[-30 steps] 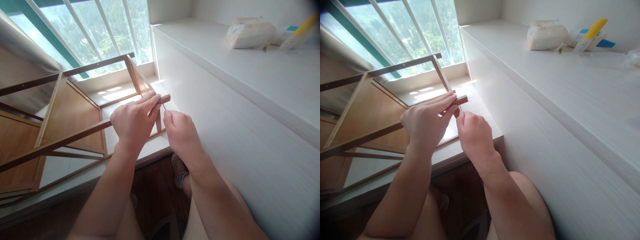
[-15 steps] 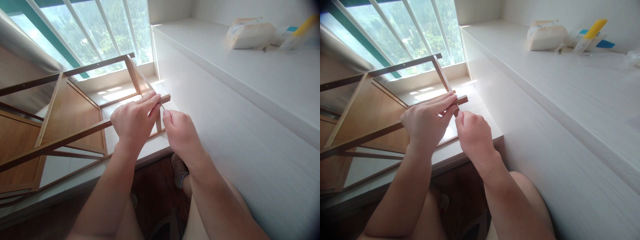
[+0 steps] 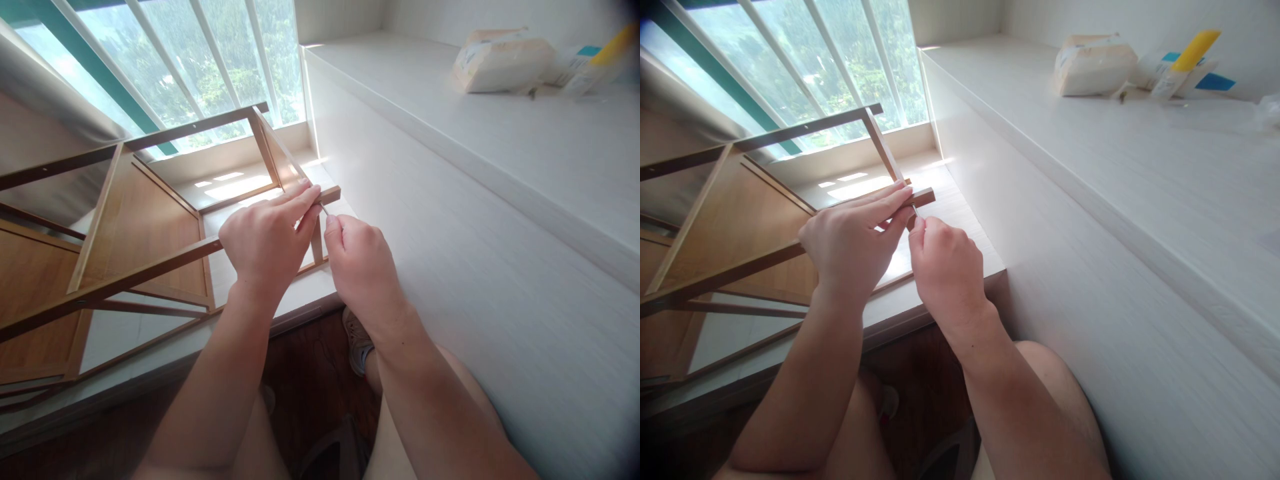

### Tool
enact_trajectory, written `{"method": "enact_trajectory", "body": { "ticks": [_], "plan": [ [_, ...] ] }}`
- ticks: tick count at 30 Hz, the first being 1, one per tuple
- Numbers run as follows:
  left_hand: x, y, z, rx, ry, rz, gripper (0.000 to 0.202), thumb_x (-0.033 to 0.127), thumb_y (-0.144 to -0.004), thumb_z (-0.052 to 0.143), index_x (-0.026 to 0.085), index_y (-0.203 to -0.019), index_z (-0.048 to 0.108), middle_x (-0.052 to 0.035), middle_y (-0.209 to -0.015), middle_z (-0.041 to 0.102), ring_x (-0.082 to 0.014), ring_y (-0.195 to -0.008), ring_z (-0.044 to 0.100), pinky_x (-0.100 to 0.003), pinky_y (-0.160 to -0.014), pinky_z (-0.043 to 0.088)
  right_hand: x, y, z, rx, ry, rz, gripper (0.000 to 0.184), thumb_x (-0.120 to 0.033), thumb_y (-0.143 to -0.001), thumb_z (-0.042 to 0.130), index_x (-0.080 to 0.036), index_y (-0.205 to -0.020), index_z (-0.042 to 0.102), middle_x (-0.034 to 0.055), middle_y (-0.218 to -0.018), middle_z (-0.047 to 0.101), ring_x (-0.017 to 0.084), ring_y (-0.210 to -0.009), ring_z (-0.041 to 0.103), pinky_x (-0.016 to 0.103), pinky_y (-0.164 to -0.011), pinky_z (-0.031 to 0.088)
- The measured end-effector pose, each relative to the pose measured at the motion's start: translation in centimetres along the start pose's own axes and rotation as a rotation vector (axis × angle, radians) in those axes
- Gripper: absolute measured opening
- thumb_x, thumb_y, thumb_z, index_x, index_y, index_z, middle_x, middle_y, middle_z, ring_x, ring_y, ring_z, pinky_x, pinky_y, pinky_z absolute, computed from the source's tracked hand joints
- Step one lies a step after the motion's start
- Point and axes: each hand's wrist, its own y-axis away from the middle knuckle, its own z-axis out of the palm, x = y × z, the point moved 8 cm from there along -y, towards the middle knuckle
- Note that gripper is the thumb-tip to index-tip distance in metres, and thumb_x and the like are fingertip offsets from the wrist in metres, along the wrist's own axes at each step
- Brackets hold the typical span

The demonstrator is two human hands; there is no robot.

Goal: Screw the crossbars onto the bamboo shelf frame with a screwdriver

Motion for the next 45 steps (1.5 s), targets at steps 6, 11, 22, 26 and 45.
{"method": "enact_trajectory", "body": {
  "ticks": [6,11,22,26,45],
  "plan": [
    [-0.1,0.0,0.1,-0.021,0.047,-0.017,0.026,0.036,-0.093,0.055,0.045,-0.112,0.072,0.0083,-0.116,0.071,-0.0232,-0.097,0.072,-0.035,-0.070,0.054,0.0,-0.1,-0.1,0.009,-0.026,-0.026,0.036,-0.031,-0.099,0.038,-0.020,-0.067,0.049,0.0012,-0.059,0.049,0.014,-0.054,0.037,0.030,-0.055,0.022],
    [0.1,0.0,0.0,-0.020,0.056,-0.025,0.026,0.036,-0.092,0.056,0.045,-0.111,0.072,0.0078,-0.114,0.072,-0.0235,-0.097,0.071,-0.036,-0.069,0.055,0.2,-0.1,0.0,0.011,-0.090,-0.014,0.038,-0.032,-0.099,0.039,-0.020,-0.064,0.048,-0.0005,-0.056,0.045,0.013,-0.052,0.033,0.029,-0.054,0.021],
    [0.0,0.1,0.1,-0.016,0.035,-0.001,0.026,0.038,-0.093,0.055,0.044,-0.112,0.071,0.0075,-0.113,0.073,-0.0220,-0.097,0.071,-0.034,-0.071,0.053,0.1,1.4,4.6,-0.321,-1.328,0.453,0.038,-0.036,-0.095,0.044,-0.023,-0.063,0.028,-0.0089,-0.047,0.025,0.008,-0.040,0.022,0.022,-0.039,0.018],
    [0.0,0.0,0.1,-0.058,0.049,-0.022,0.026,0.039,-0.093,0.055,0.043,-0.112,0.072,0.0053,-0.108,0.075,-0.0238,-0.097,0.071,-0.035,-0.072,0.053,-1.2,2.0,5.0,-0.461,-1.673,0.596,0.034,-0.031,-0.095,0.040,-0.023,-0.066,0.025,-0.0096,-0.048,0.023,0.008,-0.038,0.019,0.020,-0.037,0.018],
    [0.2,0.1,0.0,-0.027,0.002,-0.022,0.027,0.037,-0.093,0.054,0.043,-0.112,0.072,0.0052,-0.108,0.075,-0.0233,-0.095,0.072,-0.035,-0.070,0.052,-0.2,2.0,5.3,-0.241,-1.450,0.582,0.037,-0.034,-0.090,0.049,-0.023,-0.063,0.026,-0.0098,-0.045,0.024,0.007,-0.038,0.019,0.021,-0.037,0.013]
  ]
}}
